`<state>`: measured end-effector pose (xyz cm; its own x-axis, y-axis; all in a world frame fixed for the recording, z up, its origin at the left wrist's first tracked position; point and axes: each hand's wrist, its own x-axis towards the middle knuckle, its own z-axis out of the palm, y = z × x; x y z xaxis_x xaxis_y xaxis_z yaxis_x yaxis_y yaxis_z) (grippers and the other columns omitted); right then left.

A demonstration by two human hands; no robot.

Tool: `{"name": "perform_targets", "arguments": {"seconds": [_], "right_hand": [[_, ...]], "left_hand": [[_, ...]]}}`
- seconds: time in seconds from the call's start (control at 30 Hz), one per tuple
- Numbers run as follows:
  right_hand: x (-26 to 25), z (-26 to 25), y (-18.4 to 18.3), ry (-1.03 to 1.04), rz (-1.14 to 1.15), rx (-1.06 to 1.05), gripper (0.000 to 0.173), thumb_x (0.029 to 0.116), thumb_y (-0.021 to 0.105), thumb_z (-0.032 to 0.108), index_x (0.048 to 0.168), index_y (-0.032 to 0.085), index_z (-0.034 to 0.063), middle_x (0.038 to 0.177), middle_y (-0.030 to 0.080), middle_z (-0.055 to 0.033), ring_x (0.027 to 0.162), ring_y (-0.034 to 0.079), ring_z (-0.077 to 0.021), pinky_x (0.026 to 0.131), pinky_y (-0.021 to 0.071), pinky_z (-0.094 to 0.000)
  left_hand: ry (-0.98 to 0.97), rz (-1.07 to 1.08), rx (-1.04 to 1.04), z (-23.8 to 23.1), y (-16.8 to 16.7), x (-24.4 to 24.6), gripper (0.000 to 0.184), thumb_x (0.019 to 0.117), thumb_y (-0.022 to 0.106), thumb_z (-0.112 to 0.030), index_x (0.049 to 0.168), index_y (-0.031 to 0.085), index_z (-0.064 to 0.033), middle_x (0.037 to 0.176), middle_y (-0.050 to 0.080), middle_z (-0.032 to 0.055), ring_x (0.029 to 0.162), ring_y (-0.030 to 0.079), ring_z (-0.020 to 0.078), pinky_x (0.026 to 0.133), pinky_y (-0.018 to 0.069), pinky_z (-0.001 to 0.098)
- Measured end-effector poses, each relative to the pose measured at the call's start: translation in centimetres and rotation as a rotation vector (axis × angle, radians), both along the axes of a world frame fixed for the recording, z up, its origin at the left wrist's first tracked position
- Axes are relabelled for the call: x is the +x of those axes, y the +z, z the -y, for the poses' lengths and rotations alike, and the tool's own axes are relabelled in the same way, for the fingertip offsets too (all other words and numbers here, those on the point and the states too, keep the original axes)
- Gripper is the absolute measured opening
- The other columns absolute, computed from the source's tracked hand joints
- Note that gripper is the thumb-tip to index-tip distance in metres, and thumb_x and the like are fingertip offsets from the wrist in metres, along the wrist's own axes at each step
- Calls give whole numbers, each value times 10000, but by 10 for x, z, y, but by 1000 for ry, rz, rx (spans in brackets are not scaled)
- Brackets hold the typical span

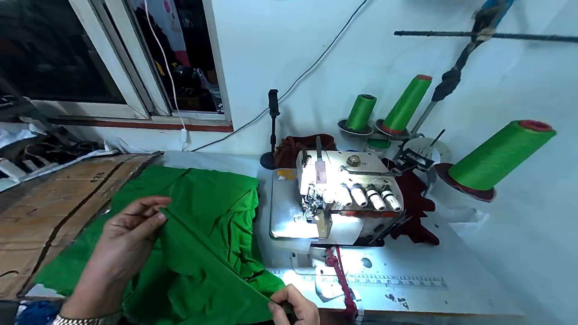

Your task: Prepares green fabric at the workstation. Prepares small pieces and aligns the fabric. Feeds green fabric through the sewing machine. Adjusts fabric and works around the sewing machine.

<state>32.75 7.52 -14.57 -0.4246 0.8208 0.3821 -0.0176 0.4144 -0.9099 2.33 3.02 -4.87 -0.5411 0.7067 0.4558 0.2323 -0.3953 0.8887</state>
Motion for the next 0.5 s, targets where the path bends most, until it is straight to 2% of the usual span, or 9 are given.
{"name": "perform_targets", "arguments": {"seconds": [0.1,0.27,0.37,0.5], "right_hand": [[1,4,-4,-2,-39,-116,71,879,626,-49,928,667,-79,772,674,-76,647,604,-11,632,519,-169],[5,5,-9,2,-88,-192,71,891,619,-44,943,662,-67,782,658,-40,647,564,17,622,486,-153],[9,6,-14,23,-125,-214,83,897,607,-47,960,650,-78,844,667,-53,696,577,13,663,495,-158],[19,11,-18,3,-170,-195,85,914,581,-58,978,623,-95,908,669,-77,765,594,8,714,509,-162]], "left_hand": [[-24,-26,-2,-6,-2,5,300,902,555,2,1071,730,-174,868,720,-85,747,668,-2,689,577,172],[-36,-45,-7,-19,1,20,291,896,575,12,1067,730,-166,874,715,-85,761,663,-4,701,567,158],[-49,-54,-2,-30,6,30,284,882,593,18,1042,736,-168,873,720,-81,757,663,-3,696,565,157],[-70,-86,18,-54,17,48,289,915,552,58,1020,712,-160,864,700,-99,742,642,-15,686,551,146]]}}
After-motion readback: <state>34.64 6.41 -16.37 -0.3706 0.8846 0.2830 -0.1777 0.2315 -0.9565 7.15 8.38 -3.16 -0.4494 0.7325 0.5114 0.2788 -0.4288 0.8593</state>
